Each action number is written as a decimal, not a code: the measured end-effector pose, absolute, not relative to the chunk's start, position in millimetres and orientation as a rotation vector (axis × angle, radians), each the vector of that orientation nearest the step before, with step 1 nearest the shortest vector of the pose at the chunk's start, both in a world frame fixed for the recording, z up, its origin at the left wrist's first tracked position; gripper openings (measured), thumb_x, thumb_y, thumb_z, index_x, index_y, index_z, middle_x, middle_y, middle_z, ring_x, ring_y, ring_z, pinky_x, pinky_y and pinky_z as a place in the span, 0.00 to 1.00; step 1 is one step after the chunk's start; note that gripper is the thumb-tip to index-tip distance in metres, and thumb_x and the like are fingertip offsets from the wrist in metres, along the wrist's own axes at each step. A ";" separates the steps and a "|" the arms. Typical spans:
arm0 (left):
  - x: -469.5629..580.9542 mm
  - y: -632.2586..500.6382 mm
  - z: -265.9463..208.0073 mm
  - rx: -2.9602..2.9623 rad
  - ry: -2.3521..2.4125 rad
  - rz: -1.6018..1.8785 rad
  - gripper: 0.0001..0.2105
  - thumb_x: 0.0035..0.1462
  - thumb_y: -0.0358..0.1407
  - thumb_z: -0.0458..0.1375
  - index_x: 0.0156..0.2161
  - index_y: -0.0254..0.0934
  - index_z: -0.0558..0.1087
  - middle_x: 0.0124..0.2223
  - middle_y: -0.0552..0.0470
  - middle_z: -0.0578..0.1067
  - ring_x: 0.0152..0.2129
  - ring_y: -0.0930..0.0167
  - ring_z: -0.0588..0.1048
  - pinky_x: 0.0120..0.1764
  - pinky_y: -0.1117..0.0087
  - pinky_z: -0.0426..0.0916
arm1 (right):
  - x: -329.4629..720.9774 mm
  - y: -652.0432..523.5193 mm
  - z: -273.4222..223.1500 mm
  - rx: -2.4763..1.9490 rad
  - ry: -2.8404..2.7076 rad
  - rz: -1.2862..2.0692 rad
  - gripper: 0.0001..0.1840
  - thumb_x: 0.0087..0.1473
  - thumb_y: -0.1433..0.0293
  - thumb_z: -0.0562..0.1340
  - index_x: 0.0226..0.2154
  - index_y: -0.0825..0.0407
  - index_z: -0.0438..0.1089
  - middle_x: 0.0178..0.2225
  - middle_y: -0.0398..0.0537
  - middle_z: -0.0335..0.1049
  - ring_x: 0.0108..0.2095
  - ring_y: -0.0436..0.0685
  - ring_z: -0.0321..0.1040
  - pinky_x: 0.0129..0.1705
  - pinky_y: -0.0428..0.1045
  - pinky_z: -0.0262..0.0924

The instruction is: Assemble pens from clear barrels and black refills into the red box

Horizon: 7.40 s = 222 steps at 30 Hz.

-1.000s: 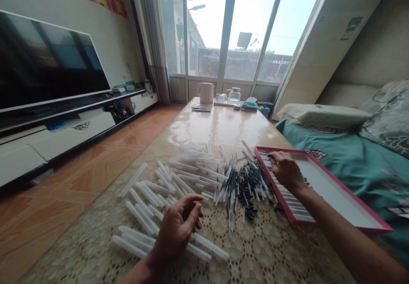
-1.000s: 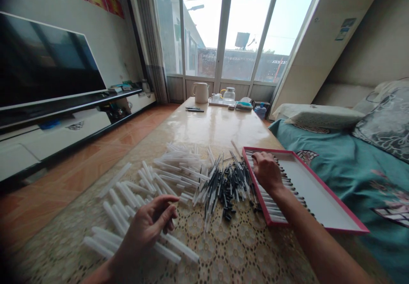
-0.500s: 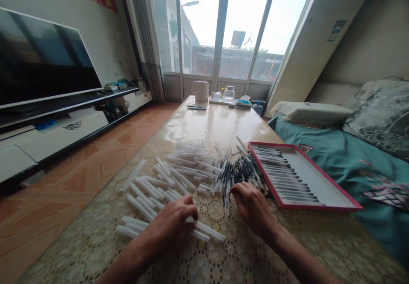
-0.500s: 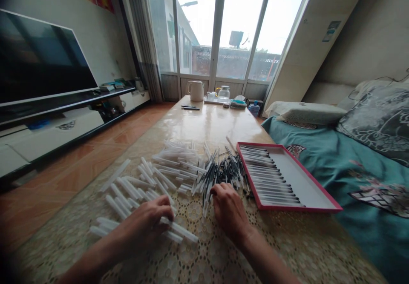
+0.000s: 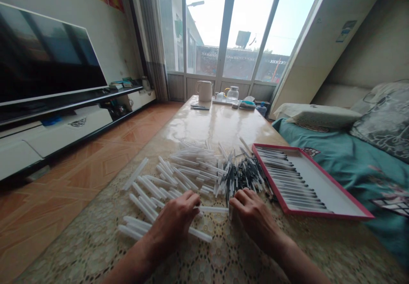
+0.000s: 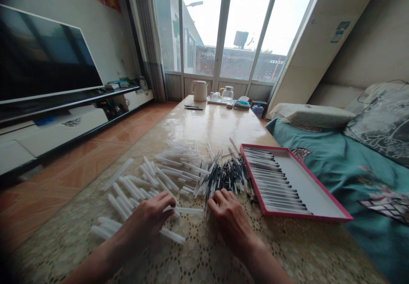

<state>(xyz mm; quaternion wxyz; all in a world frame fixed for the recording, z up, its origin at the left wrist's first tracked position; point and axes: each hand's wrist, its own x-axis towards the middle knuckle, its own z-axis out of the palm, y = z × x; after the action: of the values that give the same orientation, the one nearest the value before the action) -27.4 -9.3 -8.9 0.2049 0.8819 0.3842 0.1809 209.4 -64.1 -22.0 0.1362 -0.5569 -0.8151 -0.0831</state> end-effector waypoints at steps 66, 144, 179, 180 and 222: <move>1.7 -13.5 -5.1 0.358 0.820 1.246 0.08 0.59 0.25 0.50 0.34 0.30 0.71 0.40 0.39 0.78 0.37 0.66 0.78 0.36 0.68 0.76 | 176.9 -78.5 -22.3 -1.167 -1.126 0.956 0.10 0.56 0.64 0.60 0.32 0.53 0.63 0.24 0.46 0.72 0.22 0.50 0.71 0.24 0.43 0.62; 8.3 -24.5 -14.1 0.564 0.758 0.904 0.09 0.45 0.32 0.66 0.33 0.32 0.74 0.30 0.47 0.79 0.31 0.66 0.79 0.40 0.67 0.72 | 187.1 -70.8 -39.3 -1.303 -1.339 1.001 0.22 0.59 0.53 0.51 0.26 0.53 0.62 0.21 0.43 0.68 0.15 0.46 0.63 0.16 0.41 0.53; 7.7 -21.3 -20.0 0.621 0.723 0.873 0.11 0.45 0.35 0.67 0.33 0.33 0.74 0.31 0.47 0.80 0.32 0.66 0.78 0.40 0.66 0.72 | 191.0 -71.2 -34.8 -1.399 -1.722 0.705 0.21 0.63 0.57 0.43 0.26 0.50 0.59 0.20 0.43 0.70 0.20 0.49 0.66 0.25 0.43 0.55; 7.8 -21.4 -19.3 0.615 0.729 0.879 0.11 0.44 0.35 0.67 0.33 0.33 0.74 0.31 0.48 0.80 0.31 0.67 0.78 0.40 0.66 0.72 | 190.8 -71.2 -34.9 -1.393 -1.707 0.712 0.20 0.63 0.57 0.43 0.29 0.50 0.60 0.20 0.43 0.70 0.20 0.49 0.67 0.25 0.43 0.55; 7.2 -22.5 -19.7 0.634 0.709 0.875 0.10 0.46 0.35 0.66 0.34 0.33 0.74 0.32 0.48 0.79 0.33 0.67 0.78 0.41 0.66 0.71 | 191.4 -70.8 -35.0 -1.411 -1.743 0.721 0.20 0.63 0.57 0.43 0.28 0.50 0.59 0.20 0.44 0.71 0.19 0.49 0.65 0.24 0.43 0.54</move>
<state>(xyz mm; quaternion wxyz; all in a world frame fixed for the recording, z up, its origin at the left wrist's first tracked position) 7.2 -22.5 -19.7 0.7983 0.2953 0.3306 0.4076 191.4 -70.8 -35.0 0.3830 -0.5532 -0.6837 0.2826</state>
